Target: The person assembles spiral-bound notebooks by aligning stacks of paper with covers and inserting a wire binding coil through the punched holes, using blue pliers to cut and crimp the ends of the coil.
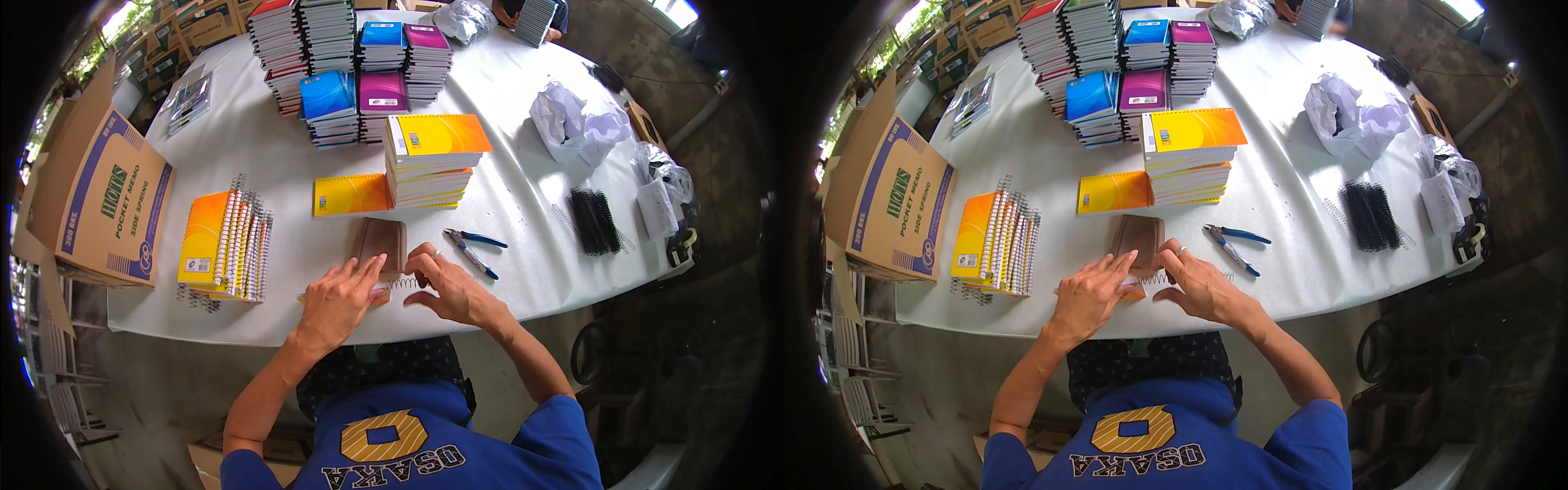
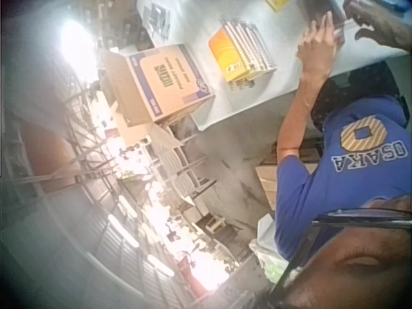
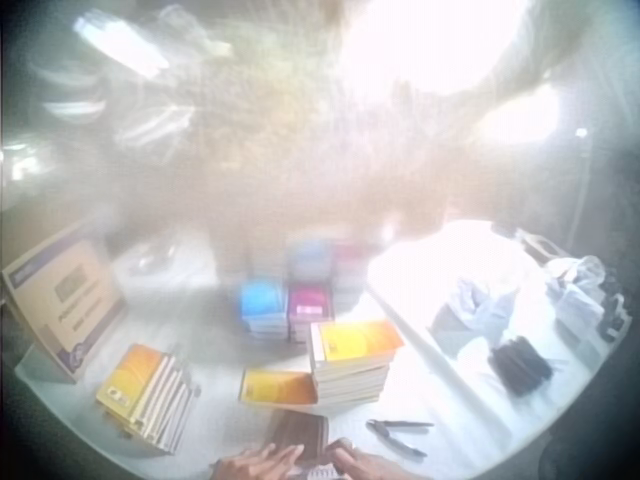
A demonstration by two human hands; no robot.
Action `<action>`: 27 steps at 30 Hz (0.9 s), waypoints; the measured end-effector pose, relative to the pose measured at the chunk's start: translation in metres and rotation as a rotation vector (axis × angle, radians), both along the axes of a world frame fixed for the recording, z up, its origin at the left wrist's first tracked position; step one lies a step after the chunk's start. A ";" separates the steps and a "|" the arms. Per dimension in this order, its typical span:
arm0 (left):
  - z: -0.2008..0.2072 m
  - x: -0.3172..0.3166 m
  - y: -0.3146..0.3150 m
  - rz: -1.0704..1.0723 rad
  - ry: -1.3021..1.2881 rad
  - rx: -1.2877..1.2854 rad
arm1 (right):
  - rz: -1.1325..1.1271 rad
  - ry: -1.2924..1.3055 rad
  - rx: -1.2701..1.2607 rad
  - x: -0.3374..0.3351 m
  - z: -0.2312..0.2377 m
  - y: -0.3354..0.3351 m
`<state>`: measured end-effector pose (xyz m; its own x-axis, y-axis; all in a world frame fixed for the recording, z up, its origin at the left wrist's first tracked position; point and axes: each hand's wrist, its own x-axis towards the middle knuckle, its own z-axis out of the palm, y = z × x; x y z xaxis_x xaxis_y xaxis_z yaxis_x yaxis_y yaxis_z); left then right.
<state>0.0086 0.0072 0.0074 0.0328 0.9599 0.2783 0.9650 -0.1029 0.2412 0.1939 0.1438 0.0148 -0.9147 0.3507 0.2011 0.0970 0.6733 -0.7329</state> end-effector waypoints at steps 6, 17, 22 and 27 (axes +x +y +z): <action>0.004 0.013 0.003 -0.028 -0.001 0.045 | 0.021 -0.077 0.358 0.002 -0.001 -0.005; 0.008 0.002 -0.011 0.119 0.106 0.215 | 0.103 -0.110 0.296 -0.042 -0.017 0.066; -0.001 -0.012 -0.017 0.129 0.066 0.070 | 0.542 -0.318 -0.389 -0.030 0.008 0.095; -0.004 -0.017 -0.013 0.144 0.069 0.017 | 0.545 -0.286 -0.444 -0.033 0.012 0.095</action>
<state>-0.0085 -0.0060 0.0034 -0.0853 0.9511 0.2967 0.9843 0.0343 0.1729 0.1614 0.2387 0.0263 -0.9769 -0.1735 -0.1245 0.0619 0.3279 -0.9427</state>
